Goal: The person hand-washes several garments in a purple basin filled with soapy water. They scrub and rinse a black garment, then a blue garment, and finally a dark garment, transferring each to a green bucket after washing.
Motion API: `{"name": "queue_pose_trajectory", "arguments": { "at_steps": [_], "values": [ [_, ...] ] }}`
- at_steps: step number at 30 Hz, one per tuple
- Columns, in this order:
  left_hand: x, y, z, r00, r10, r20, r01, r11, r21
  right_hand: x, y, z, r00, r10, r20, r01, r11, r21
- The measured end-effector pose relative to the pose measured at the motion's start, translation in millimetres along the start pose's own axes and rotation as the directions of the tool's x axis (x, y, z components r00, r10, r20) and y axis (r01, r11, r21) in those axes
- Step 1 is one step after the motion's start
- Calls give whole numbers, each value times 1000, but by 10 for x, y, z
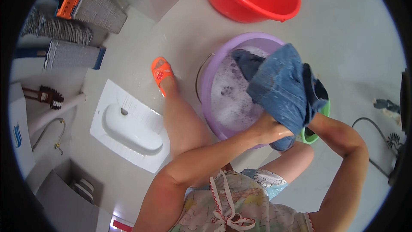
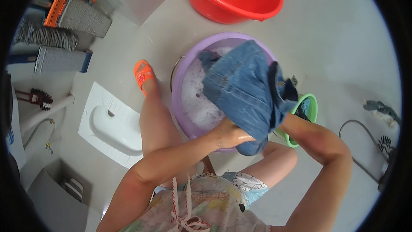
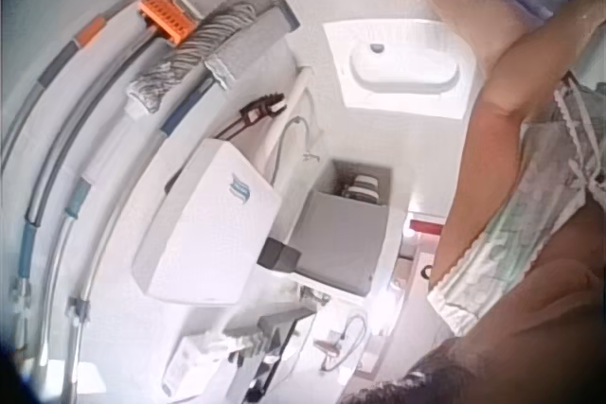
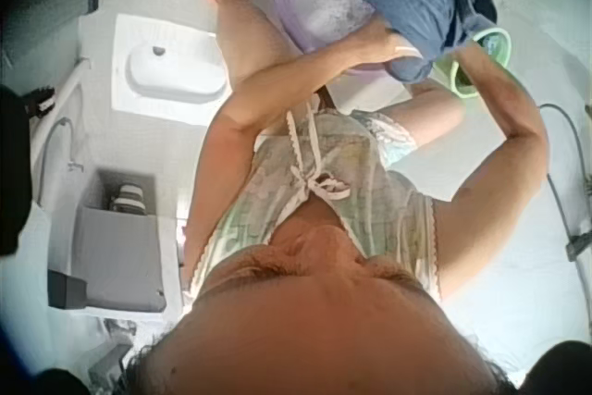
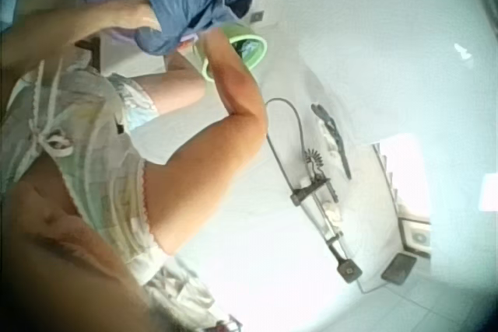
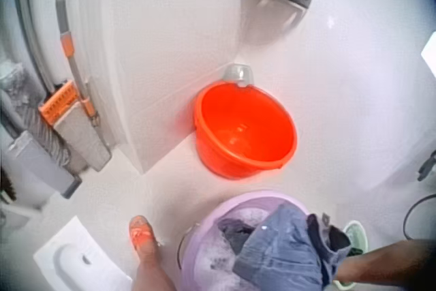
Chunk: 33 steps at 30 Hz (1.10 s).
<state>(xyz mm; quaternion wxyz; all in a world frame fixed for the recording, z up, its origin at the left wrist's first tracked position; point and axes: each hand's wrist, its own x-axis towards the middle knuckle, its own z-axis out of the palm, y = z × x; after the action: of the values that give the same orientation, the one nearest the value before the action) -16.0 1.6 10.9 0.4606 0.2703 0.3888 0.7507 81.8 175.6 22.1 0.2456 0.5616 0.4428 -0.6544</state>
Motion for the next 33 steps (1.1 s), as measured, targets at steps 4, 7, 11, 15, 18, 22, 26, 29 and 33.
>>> {"name": "queue_pose_trajectory", "arguments": {
  "at_steps": [4,7,11,15,18,22,26,29,33],
  "values": [
    [-76,93,-94,992,-31,121,32,999,-8,-393,-50,19,1000,-12,-12,12,1000,-4],
    [-154,78,-165,920,-281,272,288,957,13,-545,-35,86,1000,-25,15,25,999,19],
    [-296,32,-179,966,-200,164,137,933,331,-400,76,279,995,-75,72,66,991,115],
    [-238,-1,-219,984,-175,-19,174,985,-10,116,280,440,971,-168,168,101,931,350],
    [-59,-81,-342,976,-213,-36,195,941,-276,466,577,150,936,-333,111,247,851,463],
    [65,-196,-400,982,-167,-93,148,972,-181,573,1160,-1170,648,-524,-553,669,739,84],
    [81,-207,-323,976,-194,-98,164,954,-252,487,1801,-2753,48,-537,-842,211,830,-516],
    [118,-218,-327,987,-161,-15,152,955,-254,593,2214,-3448,425,-196,-884,-163,944,-288],
    [183,-286,-464,976,-171,137,212,894,-394,1126,2534,-3741,752,-110,-651,-168,922,-349]
  ]
}}
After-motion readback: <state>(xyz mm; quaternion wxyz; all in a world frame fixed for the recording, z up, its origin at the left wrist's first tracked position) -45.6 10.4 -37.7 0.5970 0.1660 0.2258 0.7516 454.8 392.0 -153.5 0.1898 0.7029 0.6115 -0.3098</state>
